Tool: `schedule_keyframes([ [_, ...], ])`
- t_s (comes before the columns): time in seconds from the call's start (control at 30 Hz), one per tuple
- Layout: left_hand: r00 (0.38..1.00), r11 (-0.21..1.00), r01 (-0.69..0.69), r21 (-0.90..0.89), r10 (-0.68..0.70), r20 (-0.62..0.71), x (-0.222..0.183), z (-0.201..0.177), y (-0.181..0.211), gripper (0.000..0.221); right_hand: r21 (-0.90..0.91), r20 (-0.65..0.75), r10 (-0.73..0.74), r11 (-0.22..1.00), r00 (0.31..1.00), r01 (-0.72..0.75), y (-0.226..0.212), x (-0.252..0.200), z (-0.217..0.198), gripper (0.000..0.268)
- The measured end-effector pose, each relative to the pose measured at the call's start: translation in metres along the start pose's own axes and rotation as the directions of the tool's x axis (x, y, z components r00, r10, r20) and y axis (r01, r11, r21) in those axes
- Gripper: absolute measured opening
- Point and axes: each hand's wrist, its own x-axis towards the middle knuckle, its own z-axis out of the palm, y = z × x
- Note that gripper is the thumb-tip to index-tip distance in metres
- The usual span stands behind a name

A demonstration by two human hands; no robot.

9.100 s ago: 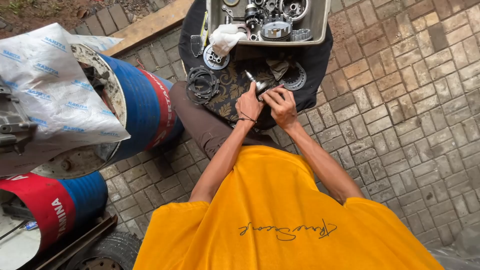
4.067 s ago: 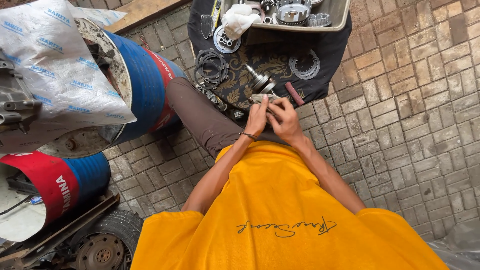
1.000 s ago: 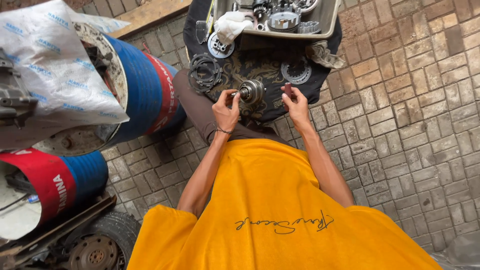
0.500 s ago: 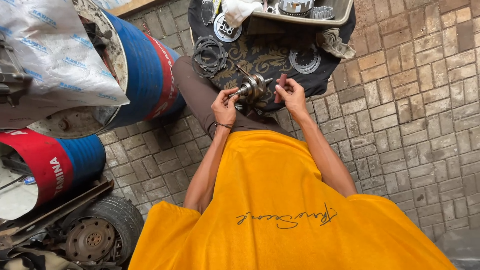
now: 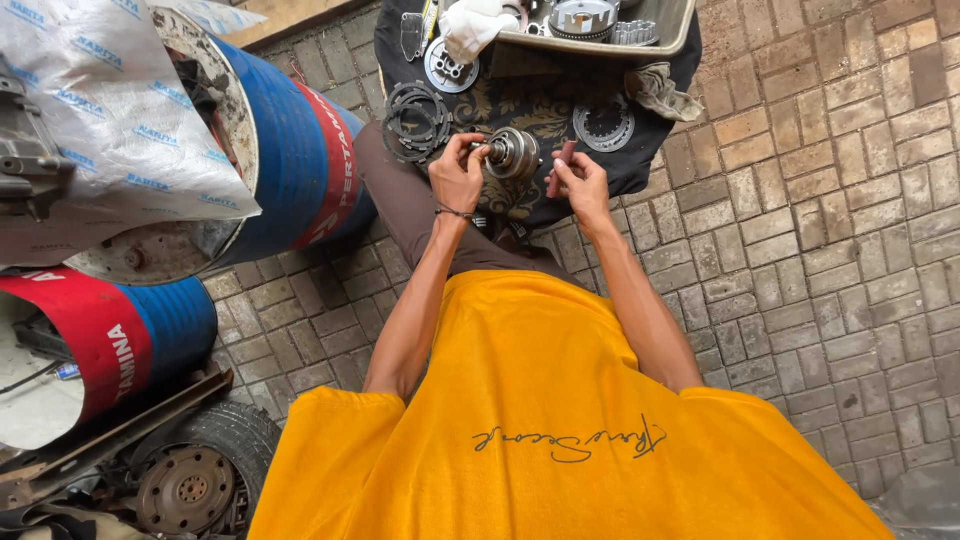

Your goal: Inspecting engine components and sanding the surface of a motorcycle clutch plate manually.

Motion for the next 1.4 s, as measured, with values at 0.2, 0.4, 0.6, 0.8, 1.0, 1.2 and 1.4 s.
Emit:
schedule_keyframes([
  [0.2,0.983,0.977,-0.161,0.136,0.147,0.108,0.036,0.006,0.01,0.01,0.071,-0.02,-0.034,0.997,0.999,0.035,0.017,0.022,0.006,0.025],
  [0.4,0.972,0.957,-0.23,0.177,0.218,0.087,0.059,0.026,0.029,0.012,-0.018,-0.007,0.044,0.999,0.999,-0.044,-0.028,0.008,0.027,0.025],
  [0.6,0.971,0.925,-0.221,0.31,0.18,0.157,0.039,0.033,0.027,0.026,0.191,-0.111,0.132,0.975,0.985,-0.109,0.021,0.046,0.022,0.022],
  [0.8,0.927,0.704,-0.139,0.697,-0.155,0.342,-0.014,0.064,0.042,0.034,-0.14,-0.111,-0.048,0.99,0.993,0.032,0.043,0.061,0.0,0.018],
  [1.0,0.728,0.705,0.07,0.705,-0.52,0.447,-0.06,0.05,0.004,0.074,-0.565,-0.009,-0.086,0.823,0.996,0.065,0.026,0.028,0.021,0.025],
  [1.2,0.708,0.697,0.207,0.687,-0.591,0.386,-0.069,0.049,-0.037,0.082,-0.696,0.042,-0.082,0.713,0.996,0.088,0.006,0.016,0.033,0.022],
  [1.4,0.801,0.653,0.135,0.745,-0.514,0.305,-0.054,0.03,0.022,0.068,-0.627,0.059,-0.167,0.761,0.984,0.166,-0.01,0.004,0.044,0.02],
])
